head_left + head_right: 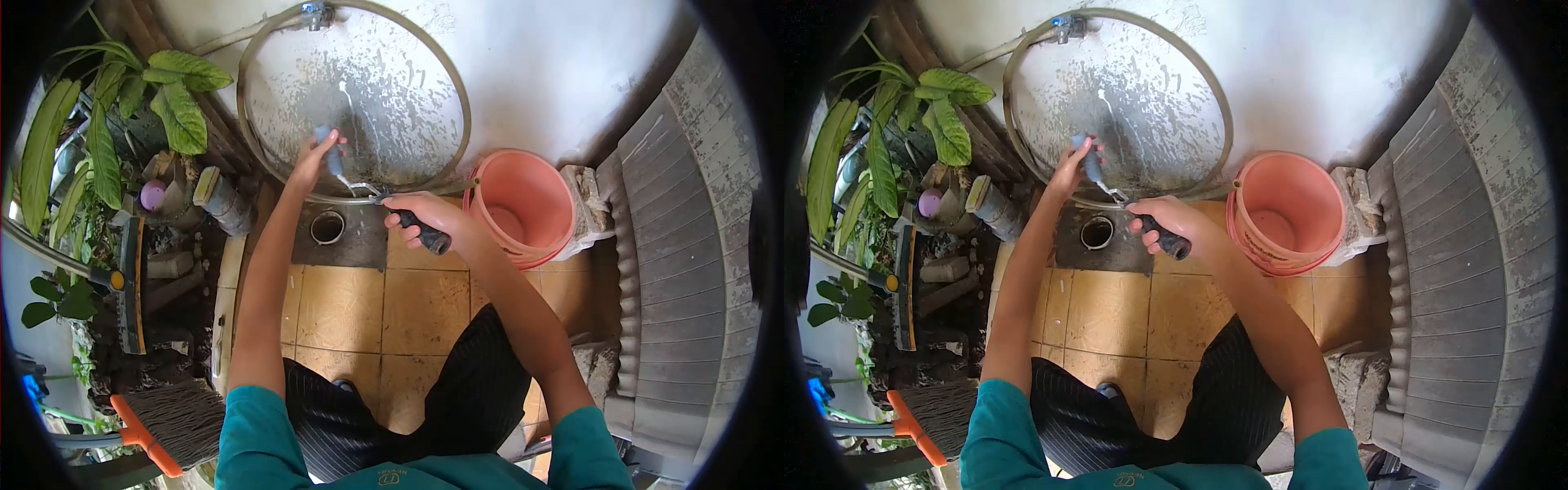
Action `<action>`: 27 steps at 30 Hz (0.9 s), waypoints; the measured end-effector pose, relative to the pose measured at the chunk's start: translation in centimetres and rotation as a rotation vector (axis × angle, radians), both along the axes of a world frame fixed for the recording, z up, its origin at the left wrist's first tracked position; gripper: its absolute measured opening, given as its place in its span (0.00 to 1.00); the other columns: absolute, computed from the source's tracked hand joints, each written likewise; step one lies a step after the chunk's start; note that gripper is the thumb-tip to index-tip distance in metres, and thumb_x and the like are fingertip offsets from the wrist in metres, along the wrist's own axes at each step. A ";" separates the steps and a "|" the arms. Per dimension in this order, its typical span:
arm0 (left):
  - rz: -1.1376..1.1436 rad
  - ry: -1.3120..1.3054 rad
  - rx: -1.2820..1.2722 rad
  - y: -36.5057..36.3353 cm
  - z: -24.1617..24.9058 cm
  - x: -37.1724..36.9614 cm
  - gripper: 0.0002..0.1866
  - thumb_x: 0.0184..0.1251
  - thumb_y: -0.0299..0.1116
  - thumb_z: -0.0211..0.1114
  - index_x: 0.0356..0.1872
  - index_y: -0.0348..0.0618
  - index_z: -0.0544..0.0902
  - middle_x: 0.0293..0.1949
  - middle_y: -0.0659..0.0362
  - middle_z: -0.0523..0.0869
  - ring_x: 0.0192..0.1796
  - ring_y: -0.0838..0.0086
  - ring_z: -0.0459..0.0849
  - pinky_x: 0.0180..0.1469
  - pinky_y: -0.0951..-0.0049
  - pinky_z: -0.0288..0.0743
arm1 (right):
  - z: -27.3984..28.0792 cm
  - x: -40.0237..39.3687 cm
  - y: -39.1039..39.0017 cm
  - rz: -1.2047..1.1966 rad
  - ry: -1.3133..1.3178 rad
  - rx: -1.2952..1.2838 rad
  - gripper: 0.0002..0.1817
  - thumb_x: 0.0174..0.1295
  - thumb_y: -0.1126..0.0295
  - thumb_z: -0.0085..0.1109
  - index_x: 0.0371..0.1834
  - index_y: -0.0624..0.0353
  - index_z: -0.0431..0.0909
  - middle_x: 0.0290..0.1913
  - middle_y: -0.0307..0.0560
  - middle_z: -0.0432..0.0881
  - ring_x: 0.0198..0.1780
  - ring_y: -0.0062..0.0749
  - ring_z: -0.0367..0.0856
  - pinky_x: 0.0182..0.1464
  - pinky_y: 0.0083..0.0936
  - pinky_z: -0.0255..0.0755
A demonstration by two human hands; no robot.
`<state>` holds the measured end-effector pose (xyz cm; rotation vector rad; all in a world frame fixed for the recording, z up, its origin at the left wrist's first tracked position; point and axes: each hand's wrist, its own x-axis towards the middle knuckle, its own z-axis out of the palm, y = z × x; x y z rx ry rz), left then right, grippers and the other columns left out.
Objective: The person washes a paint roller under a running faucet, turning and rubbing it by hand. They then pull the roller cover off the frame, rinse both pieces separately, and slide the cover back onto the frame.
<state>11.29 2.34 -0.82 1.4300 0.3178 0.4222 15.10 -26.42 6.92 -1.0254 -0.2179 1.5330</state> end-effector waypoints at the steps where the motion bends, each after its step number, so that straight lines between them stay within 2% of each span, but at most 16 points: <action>1: 0.028 0.022 0.007 -0.1 -0.1 0.3 0.28 0.65 0.55 0.60 0.57 0.45 0.71 0.44 0.59 0.82 0.40 0.70 0.83 0.44 0.69 0.75 | 0.1 -0.1 -0.1 0.056 -0.022 -0.007 0.06 0.68 0.67 0.51 0.36 0.55 0.66 0.27 0.37 0.71 0.17 0.17 0.62 0.18 0.21 0.58; 2: 0.057 0.044 0.014 -0.3 -0.4 0.4 0.27 0.64 0.51 0.63 0.56 0.44 0.72 0.43 0.59 0.82 0.39 0.71 0.83 0.43 0.68 0.75 | 0.1 -0.3 -0.1 0.057 -0.022 -0.016 0.06 0.68 0.67 0.51 0.36 0.55 0.66 0.27 0.37 0.71 0.17 0.17 0.62 0.18 0.21 0.58; 3: 0.142 0.021 -0.111 -0.8 -0.4 0.2 0.23 0.60 0.47 0.69 0.47 0.41 0.75 0.35 0.58 0.82 0.31 0.71 0.83 0.35 0.69 0.77 | 0.0 -0.5 0.0 0.084 -0.050 -0.023 0.06 0.68 0.66 0.50 0.36 0.54 0.67 0.28 0.36 0.71 0.17 0.16 0.62 0.18 0.20 0.57; 4: 0.144 0.023 -0.121 -1.0 -0.5 -0.1 0.23 0.60 0.47 0.69 0.47 0.41 0.75 0.35 0.58 0.82 0.31 0.71 0.83 0.35 0.69 0.77 | -0.1 -0.8 0.0 0.113 -0.076 -0.030 0.06 0.68 0.66 0.50 0.36 0.53 0.67 0.28 0.35 0.71 0.17 0.15 0.62 0.18 0.20 0.57; 5: 0.180 0.080 -0.104 -1.2 -0.4 -0.3 0.21 0.59 0.48 0.70 0.40 0.41 0.75 0.30 0.59 0.81 0.25 0.72 0.80 0.29 0.70 0.75 | -0.2 -1.1 0.1 0.116 -0.073 -0.039 0.06 0.68 0.66 0.50 0.36 0.53 0.67 0.28 0.35 0.71 0.17 0.15 0.62 0.18 0.20 0.57; 7: 0.291 0.121 -0.069 -1.6 -0.5 -0.4 0.22 0.55 0.50 0.72 0.24 0.43 0.73 0.19 0.61 0.74 0.14 0.75 0.72 0.17 0.72 0.68 | -0.1 -1.4 0.1 0.147 -0.088 -0.046 0.12 0.68 0.62 0.52 0.49 0.53 0.68 0.29 0.32 0.70 0.16 0.13 0.59 0.17 0.16 0.55; 8: 0.291 0.127 -0.076 -1.6 -0.5 -0.5 0.22 0.55 0.50 0.72 0.24 0.43 0.73 0.19 0.61 0.74 0.14 0.75 0.72 0.17 0.72 0.68 | 0.1 -1.7 0.2 0.148 -0.084 -0.054 0.12 0.68 0.62 0.52 0.49 0.53 0.68 0.29 0.32 0.70 0.16 0.13 0.59 0.17 0.16 0.55; 10: 0.483 0.172 0.052 -1.5 -0.8 -0.3 0.22 0.55 0.49 0.72 0.21 0.42 0.73 0.16 0.62 0.73 0.14 0.76 0.70 0.16 0.72 0.63 | 0.4 -2.5 0.3 0.126 -0.160 -0.061 0.06 0.68 0.65 0.50 0.37 0.54 0.67 0.28 0.35 0.71 0.17 0.15 0.61 0.18 0.19 0.58; 12: 0.553 0.187 0.027 -0.2 -2.0 0.9 0.22 0.55 0.47 0.72 0.19 0.42 0.72 0.14 0.62 0.72 0.12 0.76 0.68 0.15 0.71 0.60 | 0.3 -3.4 0.6 0.106 -0.140 -0.076 0.06 0.68 0.66 0.50 0.37 0.54 0.67 0.27 0.35 0.70 0.17 0.15 0.61 0.18 0.19 0.58; 14: 0.733 0.180 0.205 2.4 -4.4 2.2 0.22 0.56 0.45 0.72 0.16 0.43 0.71 0.12 0.61 0.72 0.11 0.75 0.67 0.14 0.71 0.59 | 1.3 -4.3 0.8 0.087 -0.168 -0.070 0.06 0.68 0.66 0.50 0.37 0.55 0.66 0.28 0.36 0.71 0.17 0.16 0.61 0.18 0.21 0.59; 15: 0.658 0.164 0.112 0.3 -1.6 0.8 0.21 0.57 0.42 0.71 0.14 0.44 0.71 0.11 0.61 0.71 0.10 0.75 0.67 0.13 0.70 0.59 | 1.1 -4.4 1.0 0.088 -0.161 -0.059 0.06 0.69 0.66 0.49 0.38 0.55 0.66 0.28 0.36 0.70 0.17 0.17 0.61 0.19 0.22 0.59; 17: 0.658 0.143 0.113 -0.1 -1.1 0.3 0.21 0.56 0.41 0.71 0.13 0.43 0.71 0.11 0.61 0.71 0.10 0.75 0.68 0.13 0.70 0.60 | 0.9 -4.8 1.2 0.088 -0.171 -0.055 0.06 0.69 0.66 0.49 0.38 0.56 0.66 0.28 0.36 0.70 0.17 0.17 0.61 0.19 0.23 0.59; 19: 0.659 0.118 0.116 0.6 -1.7 0.4 0.21 0.56 0.39 0.70 0.13 0.43 0.71 0.11 0.61 0.72 0.10 0.75 0.68 0.14 0.70 0.60 | 0.7 -5.1 1.4 0.086 -0.185 -0.046 0.06 0.69 0.67 0.49 0.37 0.56 0.66 0.28 0.37 0.70 0.17 0.17 0.61 0.19 0.23 0.60; 21: 0.756 0.061 0.273 1.4 -2.4 0.7 0.20 0.56 0.39 0.70 0.12 0.42 0.72 0.11 0.60 0.73 0.11 0.74 0.70 0.14 0.69 0.62 | 0.7 -5.4 1.5 0.078 -0.187 -0.066 0.09 0.67 0.63 0.53 0.43 0.54 0.67 0.27 0.33 0.70 0.15 0.14 0.60 0.16 0.18 0.56; 25: 0.768 0.054 0.277 2.3 -3.0 1.0 0.20 0.55 0.39 0.70 0.12 0.41 0.73 0.11 0.59 0.74 0.11 0.73 0.71 0.14 0.69 0.63 | 0.9 -5.9 1.7 0.063 -0.190 -0.064 0.09 0.67 0.63 0.53 0.41 0.54 0.67 0.27 0.33 0.69 0.15 0.14 0.60 0.16 0.18 0.57; 27: 0.806 0.067 0.319 2.3 -2.9 1.1 0.19 0.55 0.39 0.69 0.12 0.42 0.74 0.10 0.61 0.73 0.13 0.73 0.73 0.19 0.70 0.67 | 0.8 -5.9 1.8 0.053 -0.197 -0.067 0.08 0.67 0.64 0.53 0.40 0.54 0.67 0.27 0.34 0.69 0.15 0.15 0.60 0.17 0.18 0.57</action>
